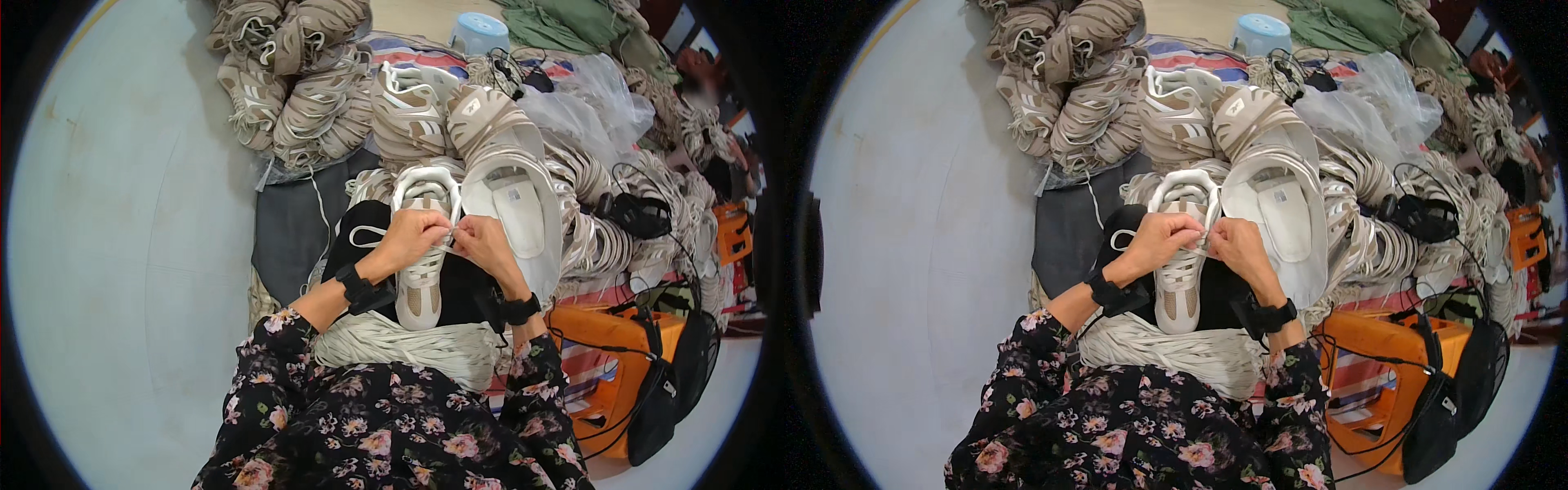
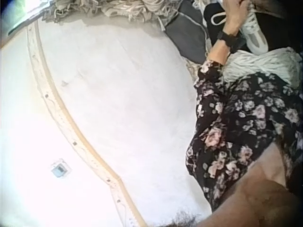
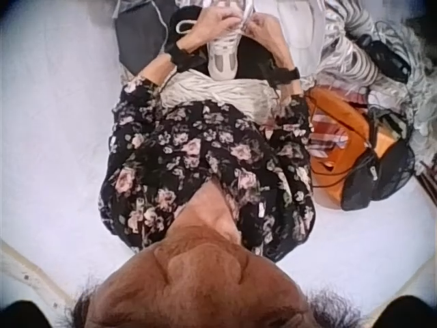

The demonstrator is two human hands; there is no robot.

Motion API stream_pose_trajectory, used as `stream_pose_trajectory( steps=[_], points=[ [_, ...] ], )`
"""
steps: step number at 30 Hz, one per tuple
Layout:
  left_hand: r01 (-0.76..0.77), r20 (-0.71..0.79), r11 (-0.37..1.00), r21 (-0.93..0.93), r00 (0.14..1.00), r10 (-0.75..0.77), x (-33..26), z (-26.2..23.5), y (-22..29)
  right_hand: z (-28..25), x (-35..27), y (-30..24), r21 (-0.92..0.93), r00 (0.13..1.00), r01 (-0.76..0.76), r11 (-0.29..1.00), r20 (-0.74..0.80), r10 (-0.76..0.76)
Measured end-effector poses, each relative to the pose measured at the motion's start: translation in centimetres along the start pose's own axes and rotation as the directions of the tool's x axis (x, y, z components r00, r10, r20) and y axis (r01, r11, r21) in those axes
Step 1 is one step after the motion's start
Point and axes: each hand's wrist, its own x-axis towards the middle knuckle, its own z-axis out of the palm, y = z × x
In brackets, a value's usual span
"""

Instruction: Lacing shoes in a manufacturing environment.

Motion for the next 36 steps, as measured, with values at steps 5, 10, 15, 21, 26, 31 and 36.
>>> stream_pose_trajectory(
  steps=[5, 10, 15, 21, 26, 31, 36],
  points=[
    [-0.174, -0.406, 0.973, 0.151, 0.887, 0.221, -1.0, -1.5, 0.9, 0.0, -0.4, -0.4, -0.234, 0.989, 0.123, 0.964, -0.053, -0.139],
    [-0.216, -0.632, 0.976, -0.024, 0.760, 0.153, -3.1, -4.3, -2.7, 1.0, 0.0, -4.3, -0.398, 0.778, 0.479, 0.782, -0.219, -0.589],
    [0.203, -0.155, 0.890, -0.408, 0.945, -0.287, -5.3, -3.6, -4.1, 4.4, 1.1, -4.5, -0.102, 0.944, 0.330, 0.938, 0.040, -0.328],
    [0.214, -0.099, 0.836, -0.506, 0.948, -0.303, -5.6, -3.5, -4.1, 4.5, 0.9, -3.8, -0.203, 0.942, 0.333, 0.921, 0.096, -0.320],
    [0.223, -0.082, 0.849, -0.479, 0.951, -0.297, -5.2, -3.5, -4.3, 4.7, 0.3, -3.9, -0.213, 0.943, 0.332, 0.919, 0.104, -0.317],
    [0.002, -0.233, 1.000, 0.008, 0.972, 0.000, -4.8, -4.0, -4.0, 5.2, 0.3, -3.1, -0.268, 0.868, 0.496, 0.826, 0.124, -0.481],
    [-0.155, -0.218, 0.815, 0.558, 0.920, 0.324, -4.6, -3.6, -3.1, 5.3, 0.9, -3.1, -0.252, 0.830, 0.555, 0.793, 0.106, -0.548]
  ],
)
